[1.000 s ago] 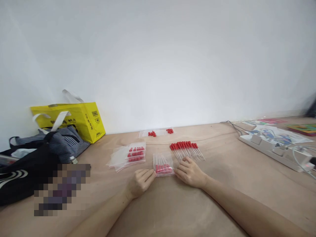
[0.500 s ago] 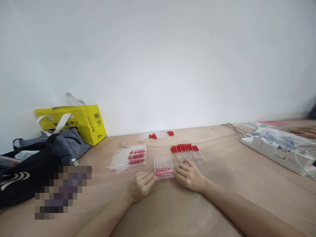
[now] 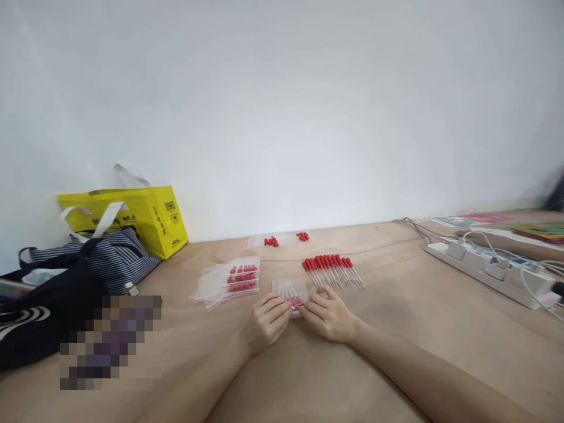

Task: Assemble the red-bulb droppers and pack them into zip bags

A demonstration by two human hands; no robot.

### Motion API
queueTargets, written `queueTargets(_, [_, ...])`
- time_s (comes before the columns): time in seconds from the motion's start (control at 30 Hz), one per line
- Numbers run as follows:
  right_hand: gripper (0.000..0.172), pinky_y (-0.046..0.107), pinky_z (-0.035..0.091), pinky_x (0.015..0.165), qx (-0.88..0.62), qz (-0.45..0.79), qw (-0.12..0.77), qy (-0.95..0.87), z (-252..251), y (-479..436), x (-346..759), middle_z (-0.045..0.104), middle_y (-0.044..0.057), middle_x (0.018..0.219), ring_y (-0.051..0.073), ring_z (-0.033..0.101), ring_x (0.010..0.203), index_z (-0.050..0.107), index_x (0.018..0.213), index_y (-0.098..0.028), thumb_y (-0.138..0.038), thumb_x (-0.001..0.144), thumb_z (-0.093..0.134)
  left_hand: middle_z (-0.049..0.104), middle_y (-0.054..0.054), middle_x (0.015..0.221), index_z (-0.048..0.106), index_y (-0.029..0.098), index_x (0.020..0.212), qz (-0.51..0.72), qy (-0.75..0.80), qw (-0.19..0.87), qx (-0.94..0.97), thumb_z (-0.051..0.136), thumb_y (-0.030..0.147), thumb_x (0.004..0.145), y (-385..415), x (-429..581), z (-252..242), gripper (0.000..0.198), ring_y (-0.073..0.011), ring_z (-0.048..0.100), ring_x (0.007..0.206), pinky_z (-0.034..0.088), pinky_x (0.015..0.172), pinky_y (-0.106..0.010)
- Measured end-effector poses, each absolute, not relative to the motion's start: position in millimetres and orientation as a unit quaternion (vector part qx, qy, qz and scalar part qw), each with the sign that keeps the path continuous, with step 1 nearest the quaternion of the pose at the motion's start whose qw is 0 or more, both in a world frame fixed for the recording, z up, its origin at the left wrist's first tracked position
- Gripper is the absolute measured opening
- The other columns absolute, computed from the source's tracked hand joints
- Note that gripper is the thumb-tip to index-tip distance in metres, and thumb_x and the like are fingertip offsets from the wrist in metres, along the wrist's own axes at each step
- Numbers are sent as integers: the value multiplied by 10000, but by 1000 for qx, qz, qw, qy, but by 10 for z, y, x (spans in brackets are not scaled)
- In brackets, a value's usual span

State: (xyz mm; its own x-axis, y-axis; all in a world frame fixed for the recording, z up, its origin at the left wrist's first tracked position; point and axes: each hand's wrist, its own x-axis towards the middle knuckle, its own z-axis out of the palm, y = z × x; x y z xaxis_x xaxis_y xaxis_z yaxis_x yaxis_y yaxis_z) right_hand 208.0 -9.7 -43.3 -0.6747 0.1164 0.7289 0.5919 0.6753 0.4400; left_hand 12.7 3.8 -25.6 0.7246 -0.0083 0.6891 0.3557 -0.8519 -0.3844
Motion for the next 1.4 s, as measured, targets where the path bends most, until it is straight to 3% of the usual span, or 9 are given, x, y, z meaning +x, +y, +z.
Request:
queueTargets(0.23, [283, 324, 290, 671, -195, -329, 351, -855, -426, -112, 1978, 540, 25, 620, 130, 413, 613, 560, 648, -138, -82, 828, 349, 661, -51, 705, 597, 116, 768, -346, -82, 309, -882, 430, 53, 818, 11, 151, -254, 185, -144, 601, 672, 500, 682, -313])
queueTargets(0.63, [251, 317, 278, 704, -220, -325, 359, -847, -459, -100, 2057, 519, 3, 598, 111, 418, 601, 561, 710, -136, -75, 825, 346, 653, -73, 723, 585, 100, 826, -348, -88, 363, -860, 323, 40, 866, -21, -74, -229, 271, -162, 585, 668, 456, 625, -325])
queueTargets(0.87, [242, 317, 266, 715, -235, -314, 356, -849, -460, -111, 2063, 511, -6, 592, 105, 413, 586, 546, 681, -145, -72, 815, 359, 590, -29, 584, 584, 118, 784, -331, -114, 337, -874, 343, 79, 881, -56, -83, -173, 263, -138, 526, 563, 445, 539, -275])
queueTargets(1.1, [235, 318, 265, 719, -237, -324, 355, -844, -458, -108, 2090, 512, -1, 593, 109, 415, 604, 541, 667, -144, -65, 808, 372, 592, -53, 638, 574, 109, 815, -323, -136, 318, -881, 291, 96, 900, -67, -115, -214, 296, -151, 541, 605, 455, 565, -271])
queueTargets(1.27, [278, 287, 238, 595, -242, -334, 340, -845, -457, -90, 2068, 493, 6, 573, 110, 408, 566, 529, 636, -147, -88, 833, 342, 538, -16, 565, 565, 132, 741, -312, -163, 313, -882, 325, 122, 896, -38, -110, -249, 286, -130, 500, 524, 424, 504, -247])
queueTargets(1.4, [286, 274, 252, 563, -260, -308, 335, -851, -518, -5, 2078, 496, 10, 579, 106, 384, 512, 546, 677, -147, -86, 840, 318, 595, -28, 674, 565, 143, 909, -317, -153, 275, -895, 340, 179, 903, 23, -208, -235, 228, -136, 552, 632, 451, 599, -241])
